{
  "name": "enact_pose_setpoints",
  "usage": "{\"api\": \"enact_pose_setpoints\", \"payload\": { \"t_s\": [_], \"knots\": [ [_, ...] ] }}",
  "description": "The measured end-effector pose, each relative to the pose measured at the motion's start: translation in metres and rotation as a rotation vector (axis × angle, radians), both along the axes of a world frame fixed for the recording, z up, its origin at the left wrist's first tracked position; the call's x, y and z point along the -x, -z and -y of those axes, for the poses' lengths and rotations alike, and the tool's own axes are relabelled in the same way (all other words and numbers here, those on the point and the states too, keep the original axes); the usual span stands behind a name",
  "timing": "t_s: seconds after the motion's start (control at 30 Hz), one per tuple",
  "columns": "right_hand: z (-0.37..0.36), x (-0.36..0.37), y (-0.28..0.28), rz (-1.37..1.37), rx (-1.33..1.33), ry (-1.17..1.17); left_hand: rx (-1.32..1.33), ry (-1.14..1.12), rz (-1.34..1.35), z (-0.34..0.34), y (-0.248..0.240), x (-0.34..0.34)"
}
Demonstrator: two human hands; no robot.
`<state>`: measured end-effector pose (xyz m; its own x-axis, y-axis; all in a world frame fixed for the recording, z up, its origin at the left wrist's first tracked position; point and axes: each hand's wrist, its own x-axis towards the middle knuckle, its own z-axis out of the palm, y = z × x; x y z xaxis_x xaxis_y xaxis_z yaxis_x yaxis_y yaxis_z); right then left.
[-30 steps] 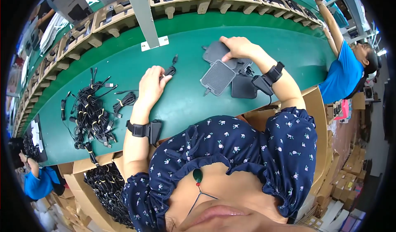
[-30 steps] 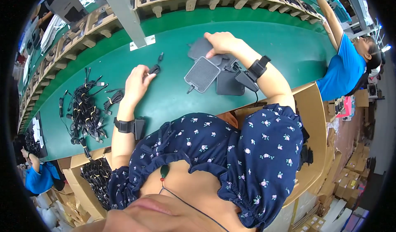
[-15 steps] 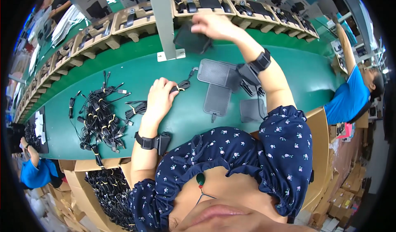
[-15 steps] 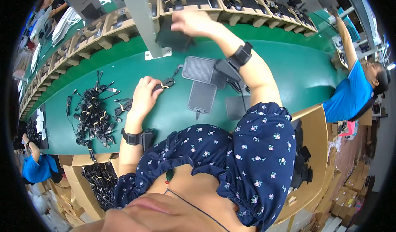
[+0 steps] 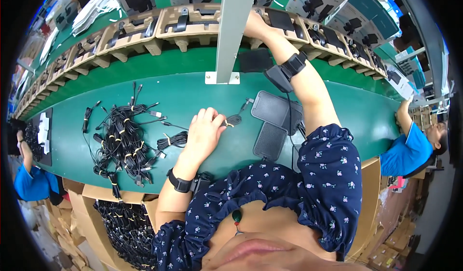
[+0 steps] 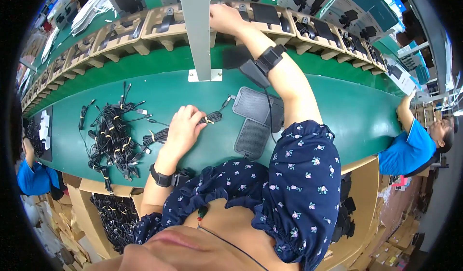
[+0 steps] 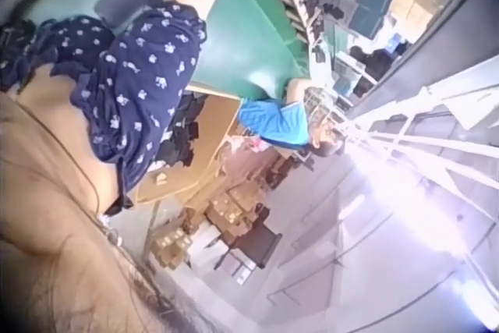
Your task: The person picks up a cable and a black pad, joins them together, and places the assembled unit into a cardboard tray on the assembly line, repeating this process several times.
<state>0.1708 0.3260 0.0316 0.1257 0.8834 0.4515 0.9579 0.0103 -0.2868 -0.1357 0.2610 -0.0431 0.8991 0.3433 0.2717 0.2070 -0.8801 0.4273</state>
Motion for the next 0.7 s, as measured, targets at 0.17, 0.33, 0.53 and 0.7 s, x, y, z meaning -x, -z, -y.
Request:
{"api": "enact_pose_setpoints", "payload": {
  "t_s": [0.17, 0.33, 0.53, 0.7],
  "knots": [
    [0.056, 0.011, -0.01, -0.053, 0.322, 0.152, -0.004, -0.019, -0.018, -0.003, 0.0, -0.001],
    [0.1, -0.022, 0.035, 0.059, 0.569, 0.034, -0.029, 0.001, 0.006, -0.003, 0.0, -0.002],
    [0.125, -0.01, 0.067, 0.082, 0.554, 0.043, -0.017, -0.012, 0.04, -0.002, 0.003, 0.004],
    [0.128, -0.017, 0.074, 0.124, 0.408, 0.094, 0.008, 0.02, 0.063, -0.003, 0.004, 0.004]
  ]
}}
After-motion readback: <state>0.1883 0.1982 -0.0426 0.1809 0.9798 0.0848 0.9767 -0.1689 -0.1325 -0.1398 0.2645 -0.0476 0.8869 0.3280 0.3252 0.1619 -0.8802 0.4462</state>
